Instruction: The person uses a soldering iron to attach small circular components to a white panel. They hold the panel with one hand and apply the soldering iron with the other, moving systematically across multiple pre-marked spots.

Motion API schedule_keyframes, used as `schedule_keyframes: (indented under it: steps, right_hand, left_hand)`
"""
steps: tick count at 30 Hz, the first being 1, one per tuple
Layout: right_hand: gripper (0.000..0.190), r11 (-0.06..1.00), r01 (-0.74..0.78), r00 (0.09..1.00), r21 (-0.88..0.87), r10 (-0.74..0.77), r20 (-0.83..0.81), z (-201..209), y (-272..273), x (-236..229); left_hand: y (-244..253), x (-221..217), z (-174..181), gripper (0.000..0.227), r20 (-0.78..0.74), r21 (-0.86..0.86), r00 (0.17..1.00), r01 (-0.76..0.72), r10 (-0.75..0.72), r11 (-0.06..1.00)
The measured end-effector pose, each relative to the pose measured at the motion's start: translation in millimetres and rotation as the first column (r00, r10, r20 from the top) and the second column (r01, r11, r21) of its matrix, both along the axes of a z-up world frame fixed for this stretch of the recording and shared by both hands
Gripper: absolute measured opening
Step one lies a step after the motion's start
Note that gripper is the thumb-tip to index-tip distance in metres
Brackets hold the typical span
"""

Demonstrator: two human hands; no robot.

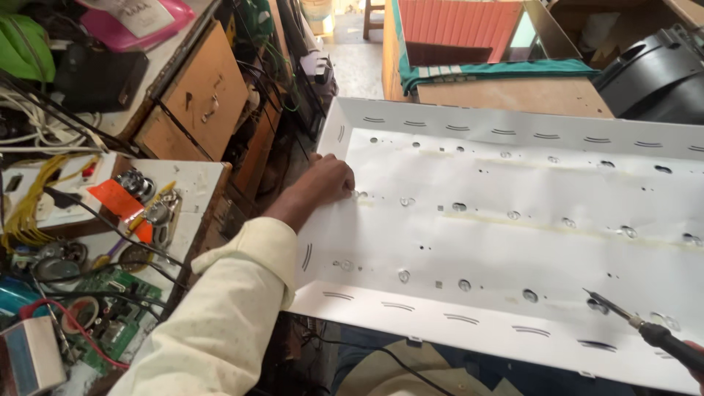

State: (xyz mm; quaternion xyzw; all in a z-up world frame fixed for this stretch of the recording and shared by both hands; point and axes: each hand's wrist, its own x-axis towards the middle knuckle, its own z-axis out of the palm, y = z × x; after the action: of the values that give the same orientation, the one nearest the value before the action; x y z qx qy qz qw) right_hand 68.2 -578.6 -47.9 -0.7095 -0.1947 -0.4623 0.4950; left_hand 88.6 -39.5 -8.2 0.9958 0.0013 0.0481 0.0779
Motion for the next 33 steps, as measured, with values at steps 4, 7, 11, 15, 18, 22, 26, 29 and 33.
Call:
schedule_keyframes:
  steps: [4,7,11,15,18,22,26,29,33]
  right_hand:
    - [0.039,1.0,-0.003,0.998,-0.001,0.003,-0.063,-21,-1,5]
    - [0.039,1.0,0.003,0.995,0.001,-0.003,-0.102,-32,-8,1]
    - [0.039,1.0,0.014,0.99,-0.006,-0.014,-0.142,-42,-15,-1]
    - [0.04,1.0,0.002,0.984,-0.004,-0.002,-0.177,-51,-15,-9]
    - [0.04,1.0,0.004,0.982,0.006,-0.003,-0.189,-52,-17,-14]
    - [0.041,1.0,-0.003,0.985,0.024,0.007,-0.173,-54,-26,-18]
    - [0.037,0.993,-0.088,0.992,0.079,0.095,-0.087,-64,-33,-19]
    - [0.039,0.987,-0.131,0.982,0.095,0.142,-0.122,-72,-37,-23]
    - [0.041,0.978,-0.142,0.983,0.153,0.157,-0.091,-76,-30,-20]
  left_hand:
    - [1,-2,-3,0.005,-0.023,-0.025,1.0,0.021,-0.021,0.999]
    - [1,-5,5,0.003,0.023,0.025,0.996,0.086,-0.086,0.996]
    - [-6,-14,14,0.002,0.01,0.034,0.995,0.103,-0.103,0.994]
    - [-13,-35,20,0.005,0.015,0.006,0.988,0.151,-0.151,0.988]
    - [-14,-56,35,0.014,-0.073,-0.029,0.99,0.119,-0.121,0.992]
    - [-11,-91,76,0.029,-0.045,0.045,0.999,-0.014,0.016,0.999]
    - [-16,-115,118,0.061,-0.214,0.442,0.817,-0.408,0.536,0.799]
    - [-45,-108,108,0.062,-0.12,0.469,0.921,-0.277,0.371,0.838]
    - [-117,-73,39,0.07,-0.161,0.033,0.96,0.235,-0.227,0.971]
